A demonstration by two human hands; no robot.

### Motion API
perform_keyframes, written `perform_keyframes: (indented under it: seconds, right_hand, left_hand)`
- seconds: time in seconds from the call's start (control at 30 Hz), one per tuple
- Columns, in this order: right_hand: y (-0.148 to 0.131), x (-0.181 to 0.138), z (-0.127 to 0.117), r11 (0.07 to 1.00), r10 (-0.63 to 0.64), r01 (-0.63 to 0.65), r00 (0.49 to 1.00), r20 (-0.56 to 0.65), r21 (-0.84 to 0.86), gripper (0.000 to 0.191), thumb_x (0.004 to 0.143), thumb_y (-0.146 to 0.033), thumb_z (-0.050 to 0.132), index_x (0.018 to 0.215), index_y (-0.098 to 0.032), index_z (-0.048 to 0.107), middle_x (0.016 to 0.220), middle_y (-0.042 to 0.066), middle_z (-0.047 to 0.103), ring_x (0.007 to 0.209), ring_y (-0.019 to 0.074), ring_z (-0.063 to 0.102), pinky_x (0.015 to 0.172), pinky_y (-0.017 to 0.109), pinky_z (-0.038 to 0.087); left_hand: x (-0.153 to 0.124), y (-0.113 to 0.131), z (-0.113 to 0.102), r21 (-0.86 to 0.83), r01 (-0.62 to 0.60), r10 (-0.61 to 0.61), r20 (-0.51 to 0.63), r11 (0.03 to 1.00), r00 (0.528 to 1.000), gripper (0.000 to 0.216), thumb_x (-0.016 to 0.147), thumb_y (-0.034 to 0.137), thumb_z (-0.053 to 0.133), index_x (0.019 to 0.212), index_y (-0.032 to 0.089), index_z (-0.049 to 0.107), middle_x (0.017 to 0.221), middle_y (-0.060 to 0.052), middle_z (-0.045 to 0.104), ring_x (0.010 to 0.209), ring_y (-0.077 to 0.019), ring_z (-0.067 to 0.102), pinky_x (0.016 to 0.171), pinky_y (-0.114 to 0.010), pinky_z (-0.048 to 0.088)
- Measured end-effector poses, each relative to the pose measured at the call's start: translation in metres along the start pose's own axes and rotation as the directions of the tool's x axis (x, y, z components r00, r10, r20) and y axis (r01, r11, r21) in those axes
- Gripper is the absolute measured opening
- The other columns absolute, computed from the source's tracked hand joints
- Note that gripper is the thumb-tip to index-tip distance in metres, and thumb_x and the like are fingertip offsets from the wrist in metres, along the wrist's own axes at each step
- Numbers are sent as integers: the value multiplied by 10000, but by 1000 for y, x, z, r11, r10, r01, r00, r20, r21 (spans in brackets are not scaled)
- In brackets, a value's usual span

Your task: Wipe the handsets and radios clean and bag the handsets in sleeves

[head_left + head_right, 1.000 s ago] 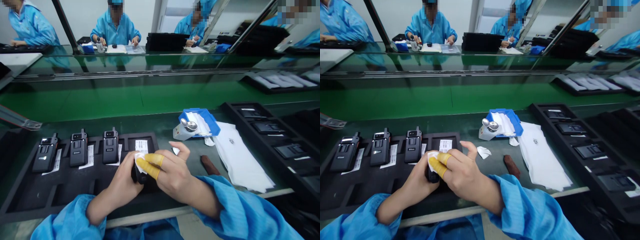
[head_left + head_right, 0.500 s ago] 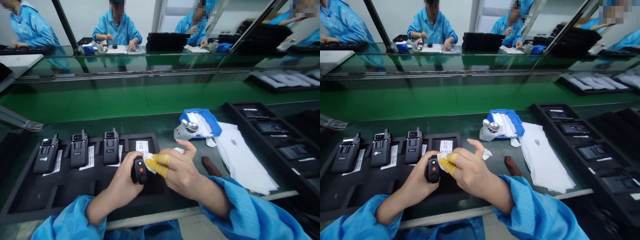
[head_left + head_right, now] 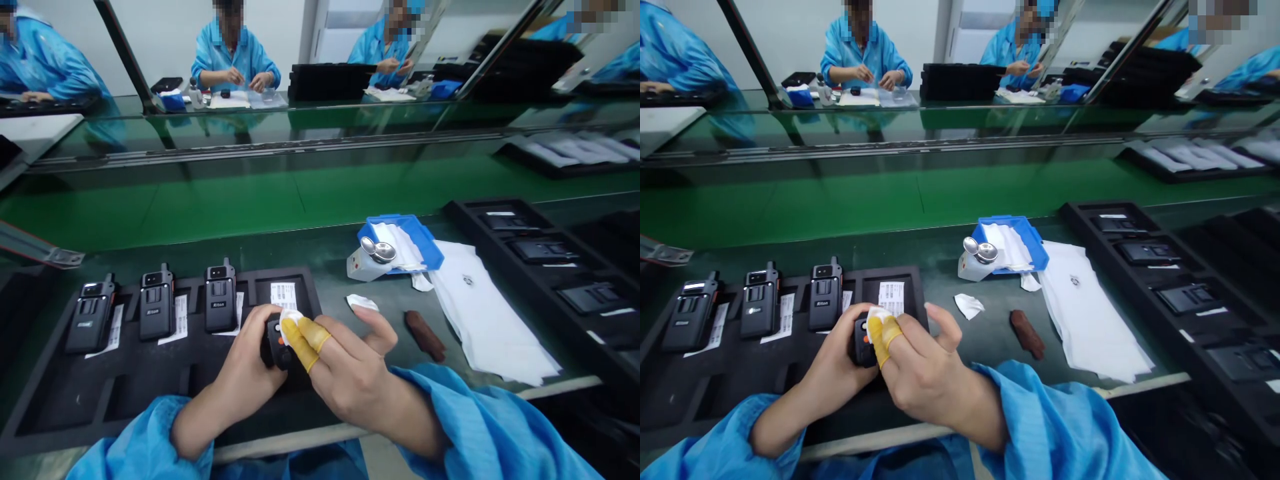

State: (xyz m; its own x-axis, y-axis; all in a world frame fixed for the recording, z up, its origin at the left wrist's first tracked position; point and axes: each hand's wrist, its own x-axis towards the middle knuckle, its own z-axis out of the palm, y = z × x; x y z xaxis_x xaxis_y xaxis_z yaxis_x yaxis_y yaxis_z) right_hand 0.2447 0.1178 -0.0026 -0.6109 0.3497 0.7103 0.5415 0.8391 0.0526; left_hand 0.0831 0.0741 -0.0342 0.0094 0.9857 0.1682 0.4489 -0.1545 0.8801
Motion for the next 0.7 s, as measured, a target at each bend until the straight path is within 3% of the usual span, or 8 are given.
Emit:
perform_keyframes:
  seconds: [0.13, 0.23, 0.37, 0.57, 0.7]
  right_hand:
    - [5, 4, -1, 996, 89, -88, 996, -25, 22, 320, 806, 9, 405, 722, -194, 639, 726, -39, 651, 776, 85, 585, 1002, 377, 211]
    - [7, 6, -1, 996, 40, -38, 999, -23, 84, 319, 803, -6, 422, 815, -211, 667, 749, -48, 649, 800, 86, 589, 1013, 388, 191]
    - [1, 4, 0, 997, -47, 46, 999, 19, 60, 292, 808, -57, 445, 652, -213, 634, 676, -44, 604, 868, 111, 571, 1029, 400, 179]
    - [-9, -1, 0, 999, 33, -34, 999, -21, -41, 296, 771, -29, 440, 559, -192, 567, 618, -19, 543, 828, 132, 543, 980, 391, 241]
    - [-3, -4, 1, 992, 108, -107, 994, 29, -61, 298, 748, -7, 432, 525, -185, 517, 598, -25, 527, 715, 120, 519, 960, 396, 244]
  left_hand:
    - [1, 2, 0, 16, 6, -6, -9, 1000, 1000, 612, 576, -34, 504, 1119, 241, 439, 1052, -31, 557, 987, -196, 569, 869, -375, 493]
    - [2, 2, 0, 11, -19, 19, 4, 1000, 1000, 606, 584, -28, 517, 1124, 234, 439, 1065, -40, 563, 992, -202, 573, 865, -377, 495]
    - [1, 1, 1, 29, -41, 41, -5, 999, 999, 589, 601, -19, 547, 1116, 247, 439, 1053, -30, 560, 977, -189, 575, 851, -354, 504]
    - [0, 0, 4, 83, -68, 72, -44, 994, 996, 618, 596, -9, 542, 1150, 238, 428, 1093, -51, 552, 1022, -206, 572, 879, -373, 502]
    - [-1, 1, 3, 101, -28, 33, -47, 994, 998, 590, 580, -6, 514, 1119, 223, 443, 1065, -57, 561, 994, -211, 583, 857, -381, 510]
